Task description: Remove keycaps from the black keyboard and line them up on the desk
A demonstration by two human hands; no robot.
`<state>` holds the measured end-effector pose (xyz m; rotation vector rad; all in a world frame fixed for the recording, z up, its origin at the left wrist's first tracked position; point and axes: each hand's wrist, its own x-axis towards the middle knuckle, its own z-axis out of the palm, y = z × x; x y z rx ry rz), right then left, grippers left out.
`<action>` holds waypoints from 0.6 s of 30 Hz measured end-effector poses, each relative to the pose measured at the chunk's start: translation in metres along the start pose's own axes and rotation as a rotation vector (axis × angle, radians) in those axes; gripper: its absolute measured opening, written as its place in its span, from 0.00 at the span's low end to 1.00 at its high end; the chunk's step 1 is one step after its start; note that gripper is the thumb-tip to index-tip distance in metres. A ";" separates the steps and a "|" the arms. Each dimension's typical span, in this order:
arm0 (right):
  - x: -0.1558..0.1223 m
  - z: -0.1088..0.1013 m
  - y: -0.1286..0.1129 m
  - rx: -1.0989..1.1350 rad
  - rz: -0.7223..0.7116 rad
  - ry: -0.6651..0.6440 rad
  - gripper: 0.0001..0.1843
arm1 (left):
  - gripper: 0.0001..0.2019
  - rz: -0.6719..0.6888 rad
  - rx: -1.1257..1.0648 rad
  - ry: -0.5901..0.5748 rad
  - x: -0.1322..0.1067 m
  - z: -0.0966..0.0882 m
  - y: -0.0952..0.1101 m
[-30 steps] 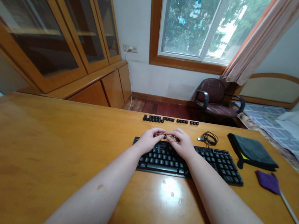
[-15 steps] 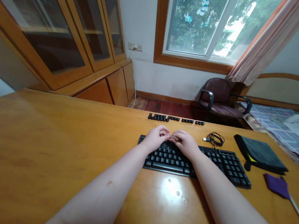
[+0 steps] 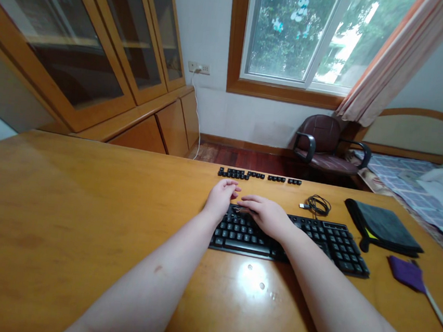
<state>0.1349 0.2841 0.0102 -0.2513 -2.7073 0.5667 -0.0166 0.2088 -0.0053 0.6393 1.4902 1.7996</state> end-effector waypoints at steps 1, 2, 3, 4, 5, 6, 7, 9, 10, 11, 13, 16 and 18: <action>0.001 0.002 -0.003 -0.022 -0.007 -0.008 0.19 | 0.06 0.003 0.009 -0.004 0.000 0.000 0.000; 0.002 0.004 -0.005 -0.041 -0.009 -0.013 0.19 | 0.06 0.006 0.021 -0.012 0.000 0.000 0.000; 0.003 0.007 -0.006 -0.058 -0.010 -0.016 0.20 | 0.06 0.010 0.032 -0.020 0.000 0.000 -0.001; 0.004 0.009 -0.006 -0.071 -0.009 -0.017 0.21 | 0.06 0.012 0.037 -0.026 0.001 0.000 -0.001; 0.005 0.011 -0.006 -0.080 -0.008 -0.016 0.21 | 0.07 0.011 0.037 -0.033 0.001 0.000 -0.002; 0.006 0.013 -0.006 -0.086 -0.009 -0.017 0.22 | 0.07 0.010 0.033 -0.039 0.001 0.000 -0.002; 0.006 0.015 -0.005 -0.090 -0.011 -0.022 0.22 | 0.06 0.008 0.030 -0.042 0.001 0.001 -0.002; 0.007 0.018 -0.003 -0.098 -0.016 -0.038 0.21 | 0.06 0.013 0.031 -0.043 0.000 0.001 -0.002; 0.007 0.019 -0.002 -0.098 -0.020 -0.046 0.20 | 0.06 0.021 0.039 -0.040 0.000 0.001 -0.002; 0.008 0.020 -0.001 -0.091 -0.024 -0.052 0.19 | 0.06 0.030 0.049 -0.037 0.000 0.001 -0.002; 0.007 0.020 0.001 -0.058 -0.023 -0.048 0.17 | 0.06 0.044 0.065 -0.036 0.000 0.001 -0.002; 0.006 0.019 0.005 0.046 0.041 0.054 0.14 | 0.07 0.046 0.070 -0.044 -0.001 0.000 -0.002; 0.005 0.017 0.009 0.138 0.128 0.194 0.14 | 0.09 0.048 0.086 -0.073 -0.001 0.000 -0.002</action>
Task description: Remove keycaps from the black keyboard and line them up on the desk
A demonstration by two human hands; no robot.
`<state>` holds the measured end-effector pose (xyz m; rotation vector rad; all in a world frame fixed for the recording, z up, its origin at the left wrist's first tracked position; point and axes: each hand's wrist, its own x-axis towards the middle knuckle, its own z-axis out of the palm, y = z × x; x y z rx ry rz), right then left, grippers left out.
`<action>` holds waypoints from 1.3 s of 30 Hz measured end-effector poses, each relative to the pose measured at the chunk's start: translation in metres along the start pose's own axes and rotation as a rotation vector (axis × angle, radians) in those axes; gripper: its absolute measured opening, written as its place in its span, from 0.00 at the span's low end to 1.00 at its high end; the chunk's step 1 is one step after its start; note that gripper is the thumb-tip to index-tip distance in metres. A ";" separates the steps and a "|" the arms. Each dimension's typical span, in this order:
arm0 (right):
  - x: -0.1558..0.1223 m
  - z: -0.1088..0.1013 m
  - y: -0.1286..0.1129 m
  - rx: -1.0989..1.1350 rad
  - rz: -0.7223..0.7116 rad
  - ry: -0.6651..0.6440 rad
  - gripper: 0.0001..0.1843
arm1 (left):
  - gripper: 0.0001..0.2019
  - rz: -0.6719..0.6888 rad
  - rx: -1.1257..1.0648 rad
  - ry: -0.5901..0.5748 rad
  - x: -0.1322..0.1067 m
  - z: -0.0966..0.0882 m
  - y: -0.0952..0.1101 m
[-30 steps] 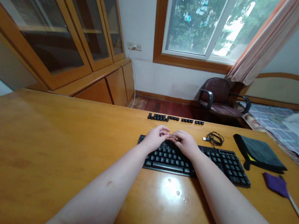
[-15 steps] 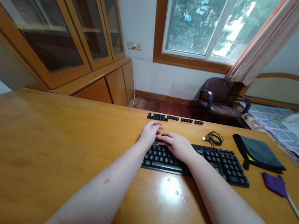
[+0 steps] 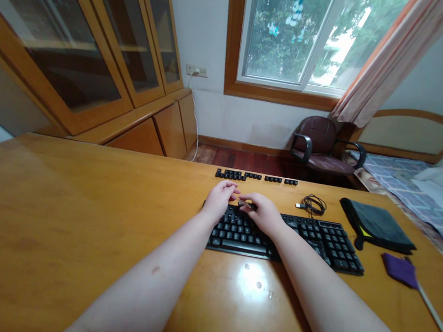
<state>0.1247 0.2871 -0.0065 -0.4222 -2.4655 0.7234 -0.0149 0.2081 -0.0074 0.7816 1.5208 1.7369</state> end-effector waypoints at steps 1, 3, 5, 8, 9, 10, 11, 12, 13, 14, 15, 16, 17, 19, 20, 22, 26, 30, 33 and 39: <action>0.000 -0.001 0.002 0.044 0.044 0.073 0.16 | 0.09 0.005 0.018 -0.030 -0.001 0.000 0.000; 0.000 -0.003 0.005 0.105 0.110 0.181 0.18 | 0.10 0.030 0.074 -0.118 -0.002 0.000 0.001; 0.000 -0.004 0.008 0.129 0.139 0.227 0.19 | 0.10 0.073 0.124 -0.207 -0.003 0.001 0.001; 0.001 -0.004 0.007 0.125 0.143 0.241 0.18 | 0.10 0.104 0.130 -0.276 -0.004 0.002 0.000; 0.001 -0.005 0.006 0.123 0.135 0.240 0.17 | 0.10 0.095 0.116 -0.283 -0.005 0.002 -0.001; 0.001 -0.005 0.005 0.123 0.121 0.238 0.16 | 0.10 0.082 0.103 -0.288 -0.005 0.003 -0.002; 0.001 -0.006 0.004 0.124 0.100 0.236 0.14 | 0.10 0.070 0.093 -0.293 -0.005 0.003 -0.002; 0.001 -0.006 0.003 0.126 0.076 0.233 0.13 | 0.10 0.062 0.087 -0.299 -0.005 0.003 -0.002; 0.001 -0.007 0.002 0.128 0.052 0.227 0.12 | 0.10 0.057 0.086 -0.303 -0.005 0.003 -0.002; 0.001 -0.008 0.001 0.133 0.029 0.216 0.11 | 0.09 0.057 0.087 -0.302 -0.005 0.003 -0.002; 0.001 -0.008 0.001 0.141 0.013 0.200 0.10 | 0.09 0.060 0.093 -0.294 -0.005 0.003 -0.001; 0.001 -0.009 0.002 0.153 0.002 0.182 0.10 | 0.09 0.064 0.100 -0.281 -0.005 0.003 -0.001; 0.001 -0.009 0.002 0.167 -0.004 0.165 0.10 | 0.08 0.069 0.107 -0.264 -0.005 0.003 0.000; 0.002 -0.008 0.004 0.190 0.003 0.149 0.10 | 0.08 0.075 0.117 -0.231 -0.005 0.003 0.000; 0.002 -0.007 0.005 0.195 0.019 0.151 0.10 | 0.09 0.074 0.119 -0.221 -0.004 0.003 -0.001; 0.002 -0.005 0.007 0.188 0.071 0.161 0.10 | 0.10 0.071 0.118 -0.211 -0.003 0.003 -0.002; -0.001 -0.005 0.008 0.188 0.214 0.199 0.12 | 0.12 0.067 0.121 -0.197 -0.002 0.003 -0.003; 0.001 -0.024 0.006 0.216 0.389 0.357 0.17 | 0.10 0.034 0.077 -0.183 -0.003 0.003 0.000; 0.019 -0.045 0.008 0.169 0.442 0.423 0.18 | 0.09 0.025 0.081 -0.180 -0.003 0.003 0.000; 0.073 -0.042 0.035 0.079 0.544 0.283 0.11 | 0.09 0.030 0.094 -0.124 -0.001 0.000 -0.001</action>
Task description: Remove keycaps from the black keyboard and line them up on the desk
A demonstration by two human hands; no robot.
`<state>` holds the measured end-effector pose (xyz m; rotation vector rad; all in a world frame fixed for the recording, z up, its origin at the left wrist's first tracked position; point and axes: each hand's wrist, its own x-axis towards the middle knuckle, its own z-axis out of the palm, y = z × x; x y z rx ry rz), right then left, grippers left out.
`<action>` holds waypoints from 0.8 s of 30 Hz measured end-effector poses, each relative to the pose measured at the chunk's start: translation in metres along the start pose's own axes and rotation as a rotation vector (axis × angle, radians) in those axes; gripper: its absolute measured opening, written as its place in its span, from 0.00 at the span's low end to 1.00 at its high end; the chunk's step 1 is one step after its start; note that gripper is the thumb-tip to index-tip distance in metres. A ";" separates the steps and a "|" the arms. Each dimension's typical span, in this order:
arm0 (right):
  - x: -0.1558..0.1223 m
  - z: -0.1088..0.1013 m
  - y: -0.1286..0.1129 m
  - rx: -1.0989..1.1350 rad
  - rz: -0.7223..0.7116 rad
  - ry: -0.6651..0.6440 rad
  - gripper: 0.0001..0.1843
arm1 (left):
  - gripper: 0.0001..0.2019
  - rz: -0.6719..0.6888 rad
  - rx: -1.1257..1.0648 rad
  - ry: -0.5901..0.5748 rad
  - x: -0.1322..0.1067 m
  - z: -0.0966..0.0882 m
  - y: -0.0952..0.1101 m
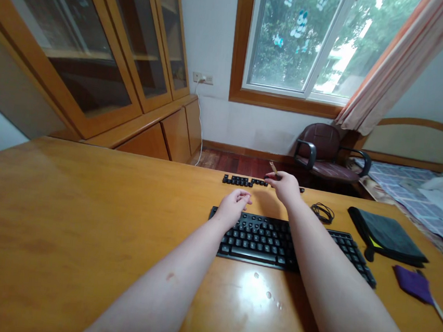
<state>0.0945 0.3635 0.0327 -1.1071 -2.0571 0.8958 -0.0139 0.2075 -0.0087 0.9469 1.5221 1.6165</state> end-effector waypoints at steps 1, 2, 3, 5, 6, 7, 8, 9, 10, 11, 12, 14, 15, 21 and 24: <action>0.005 0.008 0.004 -0.046 0.015 -0.012 0.11 | 0.09 -0.006 -0.007 0.014 0.000 -0.001 0.000; 0.007 0.015 0.009 -0.100 0.026 -0.010 0.11 | 0.09 -0.011 -0.018 0.026 0.001 -0.001 0.000; 0.008 0.022 0.013 -0.162 0.034 -0.008 0.11 | 0.09 -0.014 -0.030 0.036 0.001 -0.002 0.000; 0.007 0.033 0.021 -0.282 0.036 -0.010 0.13 | 0.09 -0.016 -0.050 0.042 0.002 -0.002 -0.001; 0.005 0.037 0.024 -0.333 0.033 -0.020 0.13 | 0.09 -0.017 -0.055 0.042 0.002 -0.002 -0.001; 0.004 0.040 0.026 -0.373 0.031 -0.035 0.13 | 0.09 -0.017 -0.056 0.040 0.002 -0.002 -0.001; 0.004 0.042 0.027 -0.403 0.030 -0.049 0.13 | 0.08 -0.017 -0.053 0.038 0.002 -0.002 -0.001; 0.003 0.044 0.028 -0.425 0.034 -0.063 0.13 | 0.08 -0.020 -0.049 0.036 0.002 -0.002 0.000; 0.004 0.045 0.028 -0.443 0.043 -0.076 0.13 | 0.08 -0.023 -0.044 0.036 0.002 -0.002 0.000; 0.004 0.046 0.028 -0.458 0.053 -0.086 0.13 | 0.08 -0.025 -0.039 0.036 0.002 -0.002 0.001; 0.005 0.047 0.028 -0.470 0.060 -0.089 0.12 | 0.08 -0.026 -0.035 0.037 0.001 -0.001 0.001; 0.006 0.048 0.029 -0.483 0.064 -0.081 0.12 | 0.07 -0.023 -0.031 0.039 0.001 -0.001 0.001; 0.007 0.049 0.029 -0.482 0.062 -0.073 0.13 | 0.07 -0.021 -0.032 0.039 0.002 -0.001 0.001; 0.008 0.051 0.033 -0.461 0.038 -0.052 0.11 | 0.08 -0.012 -0.022 0.042 0.003 -0.001 -0.001; 0.009 0.053 0.034 -0.457 0.034 -0.057 0.09 | 0.08 -0.013 -0.013 0.042 0.002 -0.001 0.000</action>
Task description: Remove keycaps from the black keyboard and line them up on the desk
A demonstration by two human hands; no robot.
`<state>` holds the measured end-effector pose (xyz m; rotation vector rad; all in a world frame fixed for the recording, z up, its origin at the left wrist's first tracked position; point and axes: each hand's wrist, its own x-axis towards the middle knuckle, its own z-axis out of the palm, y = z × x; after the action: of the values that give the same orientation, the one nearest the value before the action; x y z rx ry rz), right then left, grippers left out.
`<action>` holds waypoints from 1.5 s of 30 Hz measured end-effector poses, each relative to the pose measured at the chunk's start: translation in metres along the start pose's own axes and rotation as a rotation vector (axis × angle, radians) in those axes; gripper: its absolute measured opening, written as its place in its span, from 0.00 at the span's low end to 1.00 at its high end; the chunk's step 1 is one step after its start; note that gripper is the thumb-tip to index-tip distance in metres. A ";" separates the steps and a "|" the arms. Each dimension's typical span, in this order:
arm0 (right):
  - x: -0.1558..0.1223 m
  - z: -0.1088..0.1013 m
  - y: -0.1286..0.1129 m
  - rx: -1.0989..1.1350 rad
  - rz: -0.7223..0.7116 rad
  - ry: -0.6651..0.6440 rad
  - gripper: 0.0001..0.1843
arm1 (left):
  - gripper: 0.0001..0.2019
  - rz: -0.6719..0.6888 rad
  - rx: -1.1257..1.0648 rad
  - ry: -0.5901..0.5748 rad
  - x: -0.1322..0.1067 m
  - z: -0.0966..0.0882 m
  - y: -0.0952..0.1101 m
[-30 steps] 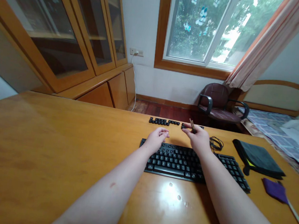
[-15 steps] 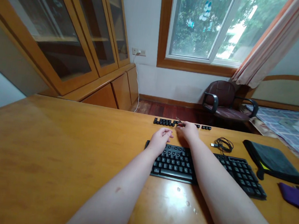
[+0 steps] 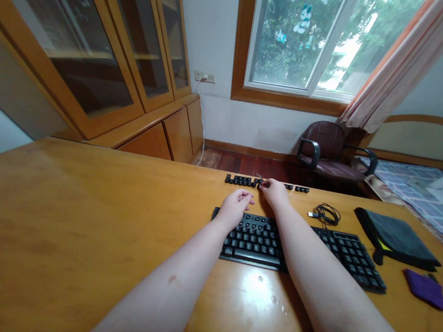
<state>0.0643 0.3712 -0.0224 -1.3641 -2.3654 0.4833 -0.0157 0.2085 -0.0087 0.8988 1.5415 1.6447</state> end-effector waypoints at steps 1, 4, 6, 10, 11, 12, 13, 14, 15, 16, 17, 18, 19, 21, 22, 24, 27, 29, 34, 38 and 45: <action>0.000 0.000 0.000 0.000 -0.004 -0.001 0.09 | 0.08 -0.002 0.001 0.000 0.000 0.000 0.001; 0.000 0.001 0.000 -0.001 -0.002 0.010 0.10 | 0.07 -0.008 0.003 0.002 -0.002 0.001 0.003; 0.000 0.001 0.000 0.009 0.019 0.023 0.11 | 0.07 -0.011 0.005 0.005 -0.002 0.001 0.004; -0.002 -0.001 0.000 0.018 0.020 0.019 0.12 | 0.07 -0.009 0.009 0.000 -0.002 0.001 0.004; -0.002 -0.001 0.000 0.012 0.011 0.017 0.11 | 0.07 -0.009 0.012 -0.003 -0.002 0.001 0.004; -0.002 -0.001 0.000 0.004 0.003 0.015 0.10 | 0.07 -0.009 0.015 -0.005 -0.001 0.001 0.003; -0.002 -0.002 0.000 -0.006 0.001 0.016 0.10 | 0.08 -0.009 0.018 -0.007 -0.001 0.001 0.003; -0.002 -0.002 -0.001 -0.015 0.001 0.018 0.10 | 0.08 -0.007 0.021 -0.007 -0.001 0.001 0.002; -0.002 -0.002 -0.001 -0.024 0.003 0.019 0.10 | 0.08 -0.004 0.024 -0.007 -0.001 0.000 0.002; -0.002 -0.001 -0.001 -0.032 0.005 0.017 0.10 | 0.08 0.000 0.026 -0.007 -0.002 0.000 0.002; -0.002 -0.001 -0.002 -0.037 0.007 0.015 0.10 | 0.08 0.003 0.027 -0.005 -0.002 0.001 0.002; -0.002 -0.001 -0.002 -0.041 0.008 0.013 0.10 | 0.08 0.006 0.027 -0.004 -0.002 0.001 0.002; -0.002 -0.001 -0.002 -0.044 0.007 0.013 0.10 | 0.08 0.008 0.027 -0.003 -0.002 0.001 0.002; -0.001 0.000 -0.001 -0.048 -0.003 0.017 0.10 | 0.08 0.010 0.024 -0.003 -0.002 0.001 0.002; -0.001 0.001 -0.001 -0.050 -0.011 0.020 0.10 | 0.08 0.011 0.024 -0.005 -0.002 0.001 0.002; -0.001 0.001 -0.001 -0.052 -0.019 0.023 0.10 | 0.07 0.009 0.026 -0.010 -0.002 0.001 0.001; -0.001 0.002 -0.001 -0.046 -0.019 0.026 0.10 | 0.07 0.004 0.029 -0.016 -0.001 0.001 0.001; -0.001 0.002 -0.001 -0.040 -0.018 0.023 0.10 | 0.07 0.004 0.027 -0.018 -0.002 0.001 0.001; -0.001 0.001 -0.002 -0.022 -0.022 0.015 0.10 | 0.07 0.006 0.027 -0.021 -0.002 0.002 0.002; -0.002 0.000 -0.002 -0.014 -0.023 0.015 0.09 | 0.07 0.007 0.028 -0.020 -0.002 0.002 0.002; -0.002 0.000 -0.002 -0.006 -0.015 0.013 0.10 | 0.07 0.006 0.035 -0.021 -0.001 0.002 0.001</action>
<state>0.0634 0.3685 -0.0215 -1.3468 -2.3670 0.4616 -0.0136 0.2082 -0.0073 0.9369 1.5592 1.6120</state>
